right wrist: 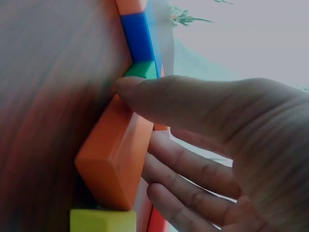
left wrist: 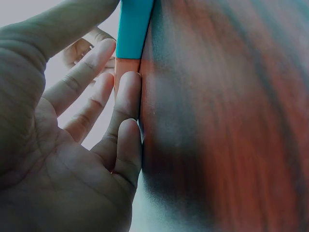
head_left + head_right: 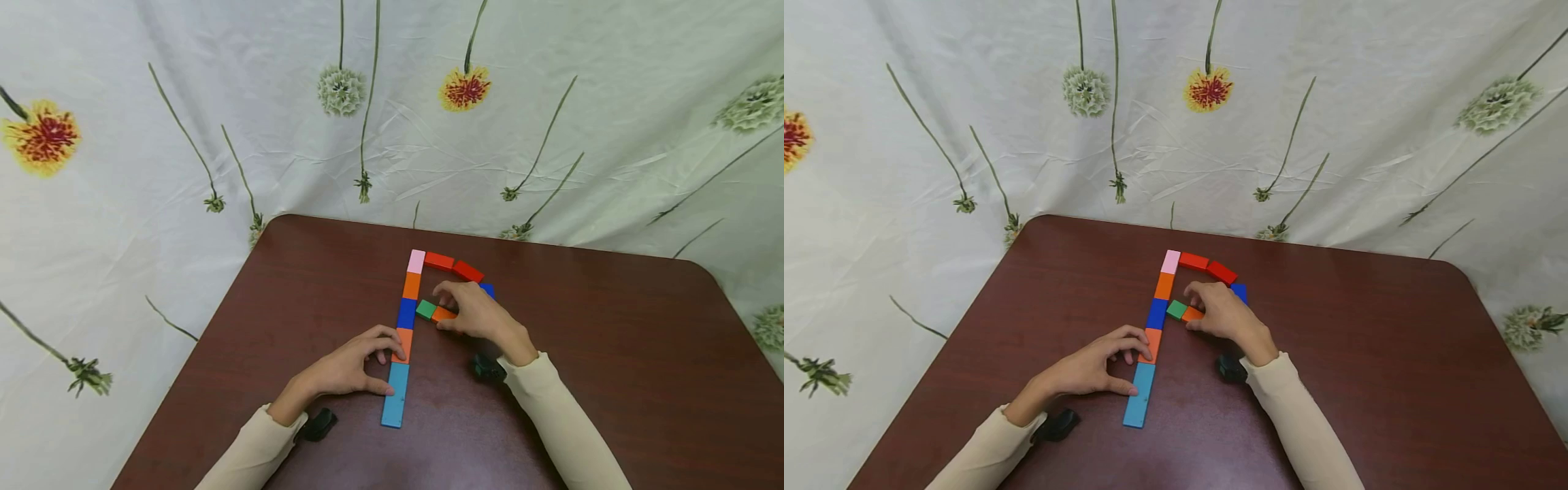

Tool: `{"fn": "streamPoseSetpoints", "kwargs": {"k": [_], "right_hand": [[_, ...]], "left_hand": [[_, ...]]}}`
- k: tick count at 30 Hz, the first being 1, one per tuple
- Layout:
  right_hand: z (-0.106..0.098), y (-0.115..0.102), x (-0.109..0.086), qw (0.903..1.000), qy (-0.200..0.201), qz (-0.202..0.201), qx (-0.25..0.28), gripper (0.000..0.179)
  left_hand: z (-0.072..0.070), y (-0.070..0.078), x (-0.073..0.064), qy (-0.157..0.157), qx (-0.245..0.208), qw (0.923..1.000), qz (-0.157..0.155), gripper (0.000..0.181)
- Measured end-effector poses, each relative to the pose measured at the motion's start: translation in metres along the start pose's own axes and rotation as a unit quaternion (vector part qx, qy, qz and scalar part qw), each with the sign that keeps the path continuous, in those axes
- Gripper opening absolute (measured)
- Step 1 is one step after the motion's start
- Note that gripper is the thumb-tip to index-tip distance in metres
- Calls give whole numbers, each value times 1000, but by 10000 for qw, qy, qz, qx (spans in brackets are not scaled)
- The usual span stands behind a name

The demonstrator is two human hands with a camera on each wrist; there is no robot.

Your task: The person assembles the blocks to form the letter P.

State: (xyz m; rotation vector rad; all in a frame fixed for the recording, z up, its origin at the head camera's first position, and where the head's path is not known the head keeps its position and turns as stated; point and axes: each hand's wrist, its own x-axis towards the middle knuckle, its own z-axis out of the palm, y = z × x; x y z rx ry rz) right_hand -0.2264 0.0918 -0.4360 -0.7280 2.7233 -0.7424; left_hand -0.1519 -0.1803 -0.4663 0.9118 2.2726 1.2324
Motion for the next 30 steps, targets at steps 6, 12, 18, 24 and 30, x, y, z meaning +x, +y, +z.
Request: {"fn": "streamPoseSetpoints", "kwargs": {"k": [6, 12, 18, 24, 30], "right_hand": [[-3, 1, -1, 9998, -153, -13, 84, 46], [-4, 1, -2, 9994, -305, -82, 112, 42], [-1, 1, -4, 9990, -421, -111, 135, 41], [-1, 3, -4, 9987, -453, -200, 153, 42], [-2, 5, -3, 9980, -498, -308, 239, 43]], "left_hand": [[0, 0, 0, 7, -21, 10000, -22, 44], [0, 0, 0, 4, -3, 10000, -60, 44], [0, 1, -3, -48, 6, 9999, -123, 44], [0, 0, -3, -52, -33, 9999, -148, 44], [0, 0, -1, -34, -55, 9999, -110, 44]]}}
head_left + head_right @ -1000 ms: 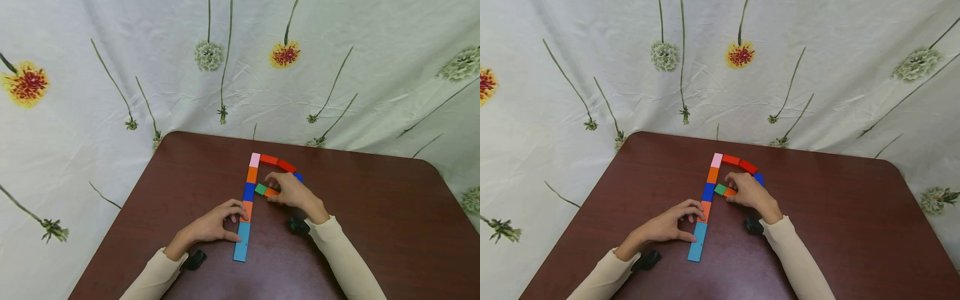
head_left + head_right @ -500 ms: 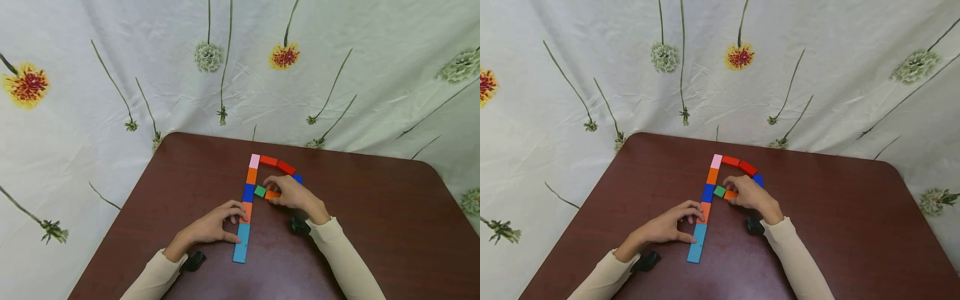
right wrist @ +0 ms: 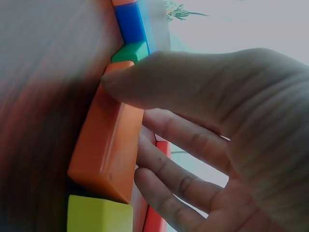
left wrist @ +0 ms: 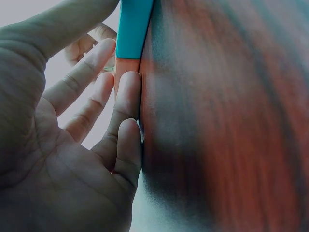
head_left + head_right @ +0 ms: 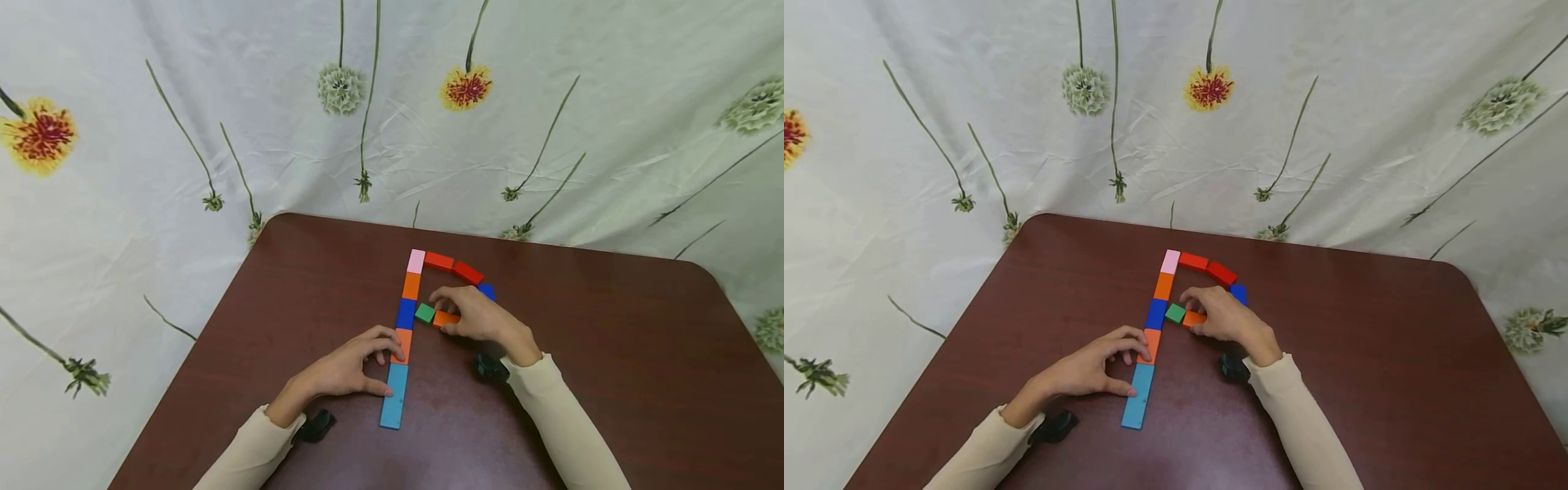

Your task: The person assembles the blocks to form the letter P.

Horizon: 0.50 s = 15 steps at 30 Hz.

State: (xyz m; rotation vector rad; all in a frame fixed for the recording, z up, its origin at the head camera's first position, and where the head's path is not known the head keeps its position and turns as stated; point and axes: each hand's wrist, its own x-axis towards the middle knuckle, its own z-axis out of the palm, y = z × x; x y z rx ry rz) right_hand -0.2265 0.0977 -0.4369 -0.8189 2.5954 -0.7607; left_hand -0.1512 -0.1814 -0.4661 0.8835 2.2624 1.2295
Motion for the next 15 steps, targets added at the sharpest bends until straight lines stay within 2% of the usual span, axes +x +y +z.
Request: {"fn": "streamPoseSetpoints", "kwargs": {"k": [7, 15], "right_hand": [[-2, 1, -5, 10000, 0, -37, 80, 45], [-23, 8, -26, 9998, 87, 187, 53, 38]], "left_hand": [[1, 0, -2, -25, 24, 10000, -16, 44], [1, -1, 1, 25, 89, 9999, 83, 43]]}}
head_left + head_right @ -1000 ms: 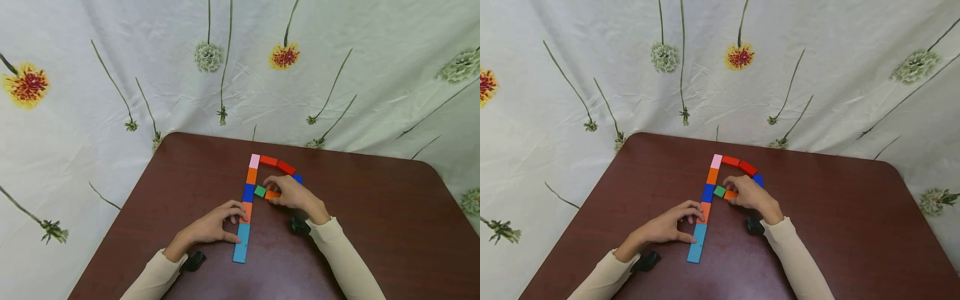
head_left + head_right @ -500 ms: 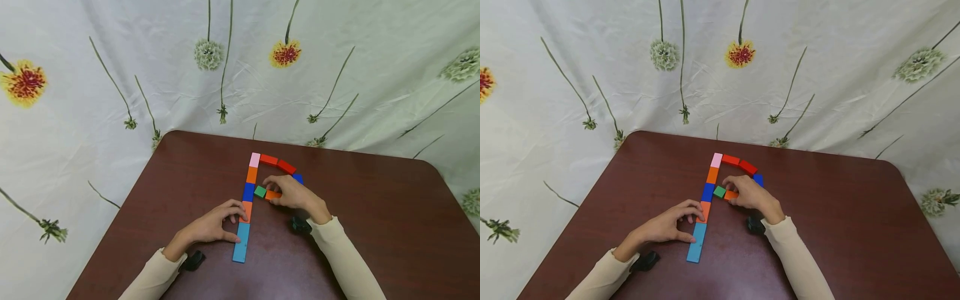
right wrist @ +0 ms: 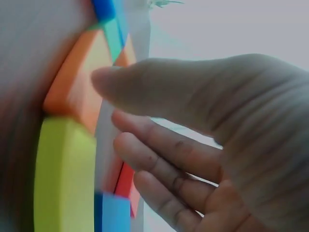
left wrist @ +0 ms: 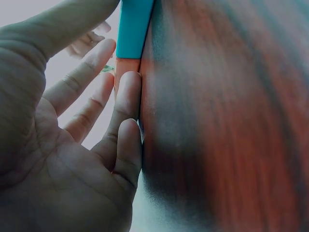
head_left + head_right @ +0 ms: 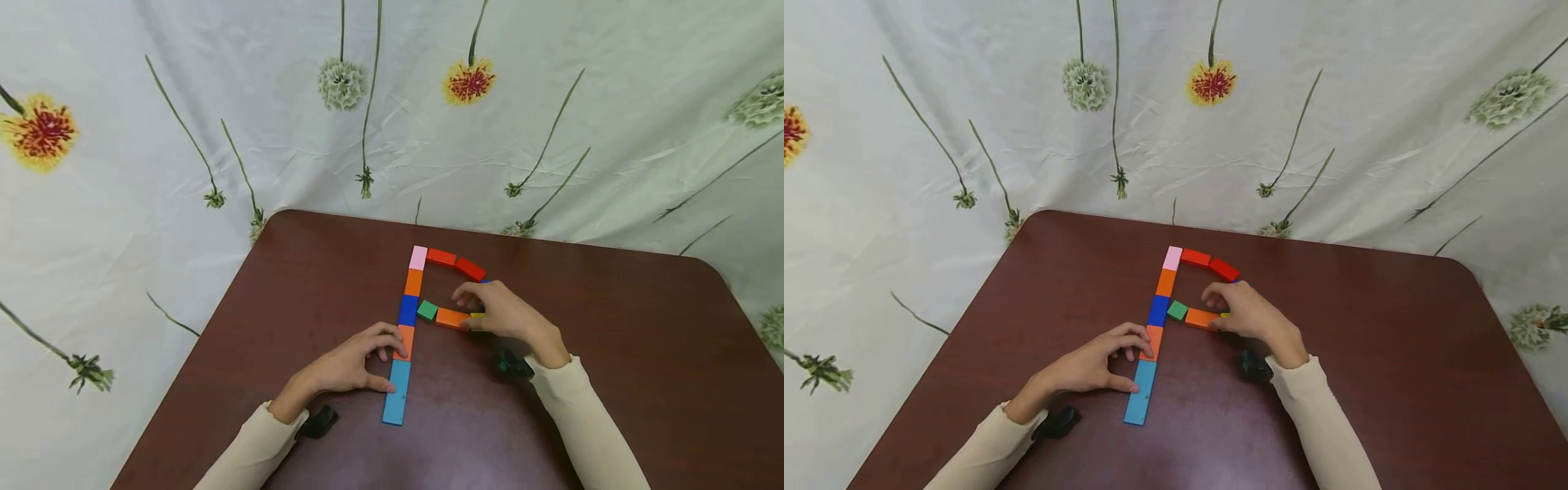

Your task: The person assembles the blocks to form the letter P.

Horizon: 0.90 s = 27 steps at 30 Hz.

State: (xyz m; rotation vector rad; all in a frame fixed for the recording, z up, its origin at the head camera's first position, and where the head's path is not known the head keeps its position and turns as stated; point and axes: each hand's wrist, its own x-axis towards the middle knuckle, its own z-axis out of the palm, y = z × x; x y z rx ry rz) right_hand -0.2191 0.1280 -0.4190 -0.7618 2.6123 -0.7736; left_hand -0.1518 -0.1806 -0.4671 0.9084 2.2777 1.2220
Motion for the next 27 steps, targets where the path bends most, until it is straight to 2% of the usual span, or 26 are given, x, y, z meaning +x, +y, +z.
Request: {"fn": "streamPoseSetpoints", "kwargs": {"k": [5, 9, 27], "right_hand": [[-4, 13, -11, 9994, -150, 75, -311, 38], [-4, 19, -15, 9987, -182, -57, -470, 39], [-4, 21, -18, 9982, -256, -204, -501, 38]], "left_hand": [[-1, 2, 1, -30, 8, 10000, -36, 44], [-1, 2, 0, -18, -20, 9999, -103, 44], [1, 1, 1, 4, -76, 9999, -134, 44]]}}
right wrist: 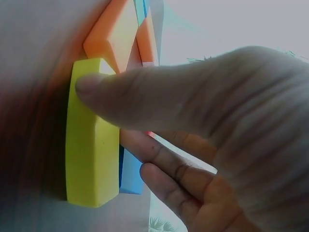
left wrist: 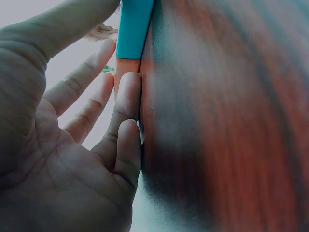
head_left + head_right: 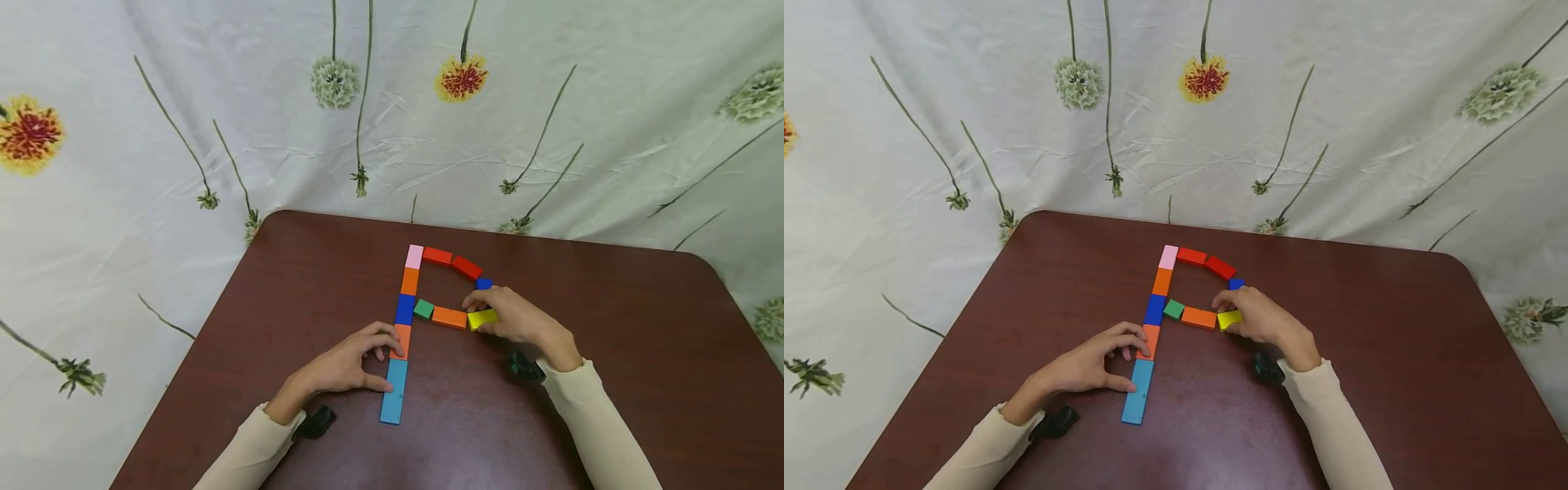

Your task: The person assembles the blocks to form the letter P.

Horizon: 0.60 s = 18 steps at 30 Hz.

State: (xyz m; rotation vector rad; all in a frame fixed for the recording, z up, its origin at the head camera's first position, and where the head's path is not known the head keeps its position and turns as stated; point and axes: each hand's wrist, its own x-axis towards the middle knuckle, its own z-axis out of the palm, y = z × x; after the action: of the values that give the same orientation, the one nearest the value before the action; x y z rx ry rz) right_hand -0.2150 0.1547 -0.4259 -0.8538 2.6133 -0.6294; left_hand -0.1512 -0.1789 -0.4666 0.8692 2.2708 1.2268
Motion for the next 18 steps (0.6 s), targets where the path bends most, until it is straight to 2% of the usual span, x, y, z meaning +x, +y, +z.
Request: {"fn": "streamPoseSetpoints", "kwargs": {"k": [5, 9, 13, 18], "right_hand": [[-2, 3, -1, 9999, 79, -48, 82, 39], [-5, 11, -4, 9984, 545, -123, 67, 32], [-6, 21, -6, 9938, 1108, -21, -93, 19], [-4, 32, -6, 9916, 1261, 248, -127, 22]], "left_hand": [[0, 1, 0, -11, 15, 10000, -30, 44], [-1, 1, 0, -4, 25, 10000, -73, 44], [-1, 1, -1, 6, 31, 10000, -64, 44], [-1, 1, -1, 2, 47, 10000, -14, 44]]}}
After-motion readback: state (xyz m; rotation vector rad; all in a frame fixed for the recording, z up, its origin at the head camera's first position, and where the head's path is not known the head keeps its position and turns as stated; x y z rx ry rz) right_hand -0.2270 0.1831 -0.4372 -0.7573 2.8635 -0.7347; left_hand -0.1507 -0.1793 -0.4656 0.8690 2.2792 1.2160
